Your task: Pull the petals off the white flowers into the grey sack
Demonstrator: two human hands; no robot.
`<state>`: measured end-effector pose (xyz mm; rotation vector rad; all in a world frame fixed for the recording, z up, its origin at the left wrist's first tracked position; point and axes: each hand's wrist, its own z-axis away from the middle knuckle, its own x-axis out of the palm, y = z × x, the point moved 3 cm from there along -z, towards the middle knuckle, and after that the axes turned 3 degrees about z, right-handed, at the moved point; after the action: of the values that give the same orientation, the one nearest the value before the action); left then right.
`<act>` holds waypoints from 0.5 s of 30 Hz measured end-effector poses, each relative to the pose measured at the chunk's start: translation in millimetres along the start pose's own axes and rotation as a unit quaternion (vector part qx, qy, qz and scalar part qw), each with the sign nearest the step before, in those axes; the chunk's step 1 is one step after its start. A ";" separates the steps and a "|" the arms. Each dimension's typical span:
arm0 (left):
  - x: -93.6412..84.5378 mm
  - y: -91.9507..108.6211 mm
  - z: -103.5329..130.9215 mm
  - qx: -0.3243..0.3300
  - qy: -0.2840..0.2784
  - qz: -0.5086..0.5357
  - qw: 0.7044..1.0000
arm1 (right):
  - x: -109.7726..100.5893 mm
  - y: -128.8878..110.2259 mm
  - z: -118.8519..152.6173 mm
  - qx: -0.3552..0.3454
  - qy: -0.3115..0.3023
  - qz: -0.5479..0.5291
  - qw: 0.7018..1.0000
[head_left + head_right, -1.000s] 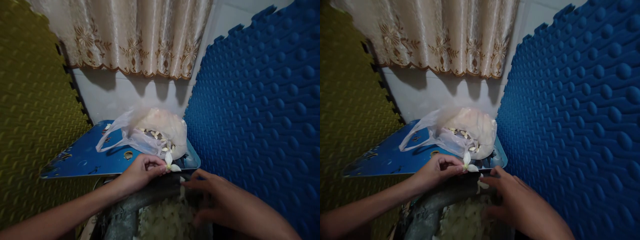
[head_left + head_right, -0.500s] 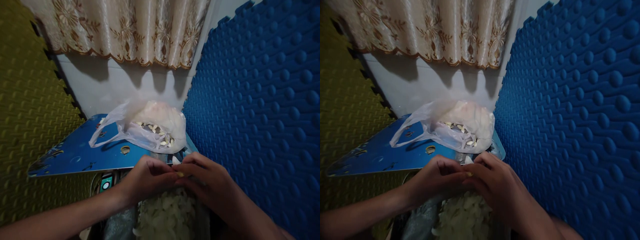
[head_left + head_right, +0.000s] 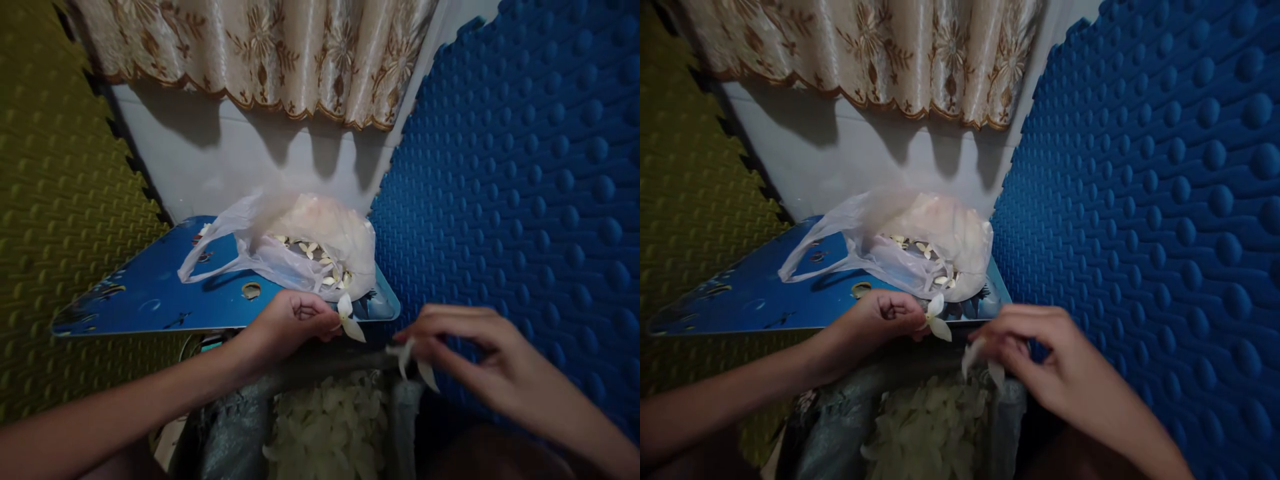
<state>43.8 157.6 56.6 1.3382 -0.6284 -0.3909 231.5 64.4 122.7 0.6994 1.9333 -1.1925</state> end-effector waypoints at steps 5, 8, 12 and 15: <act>-1.5 -3.5 7.5 -0.060 -0.030 0.030 0.997 | 24.6 3.2 0.9 0.029 -0.065 0.078 0.994; -0.2 -6.8 11.7 -0.080 -0.023 0.042 0.996 | 32.0 -1.8 -5.2 0.045 0.005 0.091 0.995; -0.2 -7.6 13.3 -0.077 0.001 0.036 0.996 | 29.3 -9.8 -7.7 0.012 0.120 0.111 0.987; 2.1 -4.7 14.4 -0.055 0.006 0.029 0.998 | 33.1 -17.2 -9.2 -0.059 0.083 0.129 0.986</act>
<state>36.8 144.3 53.9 1.2145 -0.6253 -0.3649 196.6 67.7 106.9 0.9783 1.9584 -0.8776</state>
